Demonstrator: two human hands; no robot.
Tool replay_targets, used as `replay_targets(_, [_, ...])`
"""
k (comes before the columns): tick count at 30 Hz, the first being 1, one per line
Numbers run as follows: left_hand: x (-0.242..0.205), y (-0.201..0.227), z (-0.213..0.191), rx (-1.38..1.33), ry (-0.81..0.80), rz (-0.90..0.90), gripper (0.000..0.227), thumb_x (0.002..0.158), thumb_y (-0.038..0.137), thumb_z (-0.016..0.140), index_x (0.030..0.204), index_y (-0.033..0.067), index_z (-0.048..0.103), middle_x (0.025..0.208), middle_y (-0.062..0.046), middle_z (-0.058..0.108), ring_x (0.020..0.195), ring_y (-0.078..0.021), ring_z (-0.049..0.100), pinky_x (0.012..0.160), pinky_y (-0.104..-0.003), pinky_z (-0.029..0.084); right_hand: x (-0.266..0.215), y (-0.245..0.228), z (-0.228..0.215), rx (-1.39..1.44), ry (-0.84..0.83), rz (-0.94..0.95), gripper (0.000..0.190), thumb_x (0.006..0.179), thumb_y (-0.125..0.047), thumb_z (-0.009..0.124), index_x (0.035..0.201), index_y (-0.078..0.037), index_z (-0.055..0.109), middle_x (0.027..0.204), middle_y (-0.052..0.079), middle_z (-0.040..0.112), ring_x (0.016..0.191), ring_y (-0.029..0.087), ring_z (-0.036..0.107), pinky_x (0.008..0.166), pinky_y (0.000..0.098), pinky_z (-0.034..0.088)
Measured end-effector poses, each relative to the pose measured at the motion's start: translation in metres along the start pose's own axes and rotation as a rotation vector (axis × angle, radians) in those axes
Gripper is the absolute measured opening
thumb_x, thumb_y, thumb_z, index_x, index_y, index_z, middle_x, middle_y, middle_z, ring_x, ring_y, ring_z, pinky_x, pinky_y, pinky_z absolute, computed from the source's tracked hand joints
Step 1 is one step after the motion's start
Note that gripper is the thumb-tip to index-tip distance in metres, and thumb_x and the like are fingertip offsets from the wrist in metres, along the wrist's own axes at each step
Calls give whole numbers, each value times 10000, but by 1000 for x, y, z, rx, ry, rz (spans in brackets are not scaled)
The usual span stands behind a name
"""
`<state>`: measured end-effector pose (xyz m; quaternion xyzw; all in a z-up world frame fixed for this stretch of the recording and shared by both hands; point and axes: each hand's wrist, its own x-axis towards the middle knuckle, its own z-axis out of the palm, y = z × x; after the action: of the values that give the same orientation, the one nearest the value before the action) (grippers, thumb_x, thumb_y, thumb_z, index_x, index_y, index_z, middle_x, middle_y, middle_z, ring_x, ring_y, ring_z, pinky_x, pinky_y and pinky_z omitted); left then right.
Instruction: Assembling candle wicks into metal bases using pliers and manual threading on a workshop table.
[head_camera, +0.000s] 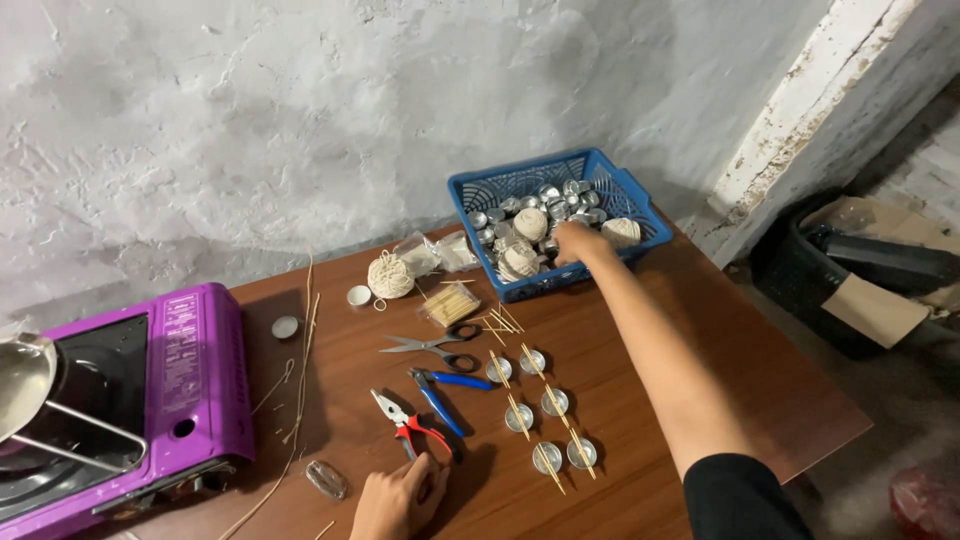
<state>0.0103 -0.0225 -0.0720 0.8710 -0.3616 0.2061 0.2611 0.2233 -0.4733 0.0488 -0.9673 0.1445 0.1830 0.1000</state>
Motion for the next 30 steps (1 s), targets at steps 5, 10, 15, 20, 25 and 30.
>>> replay_targets(5, [-1, -4, 2, -17, -50, -19, 340, 847, 309, 724, 672, 234, 443, 484, 77, 529, 360, -214, 406, 319, -354, 357, 11, 8, 6, 158, 99, -36, 75, 948, -56, 664, 1013, -93, 659, 1060, 130, 659, 871, 260, 731, 785, 403, 567])
replay_targets(10, [0, -2, 1, -9, -59, -13, 360, 872, 328, 725, 679, 222, 440, 474, 54, 531, 361, -244, 408, 319, -372, 374, 6, 14, -3, 349, 62, -19, 361, 965, -259, 707, 1137, 49, 628, 847, 141, 787, 659, 169, 734, 578, 287, 578])
replay_targets(15, [-2, -4, 4, 12, -84, -19, 347, 875, 341, 712, 692, 212, 446, 467, 62, 537, 356, -234, 420, 316, -366, 362, 6, 18, -3, 461, 66, -46, 342, 957, -173, 716, 1226, 30, 660, 888, 149, 782, 658, 208, 732, 662, 338, 605])
replay_targets(20, [-1, -3, 2, 3, -83, -11, 340, 877, 339, 719, 708, 206, 456, 480, 65, 544, 355, -222, 428, 316, -360, 354, -3, 9, -5, 448, 40, -102, 431, 968, -161, 665, 1379, -100, 548, 1221, 150, 698, 774, 212, 746, 670, 331, 596])
replay_targets(25, [5, 3, -10, -22, -123, -21, 326, 903, 356, 694, 744, 199, 457, 506, 63, 575, 375, -235, 504, 332, -378, 378, 13, 18, 2, 475, 75, -124, 494, 1021, -220, 595, 1464, -23, 499, 1101, 200, 756, 840, 238, 764, 812, 386, 608])
replay_targets(30, [13, 10, -22, -51, -90, -41, 288, 894, 321, 703, 772, 204, 470, 528, 58, 571, 379, -227, 501, 337, -369, 368, -14, 10, -10, 573, 272, -187, 228, 1023, -193, 610, 1070, -18, 748, 939, 104, 794, 833, 161, 770, 802, 339, 601])
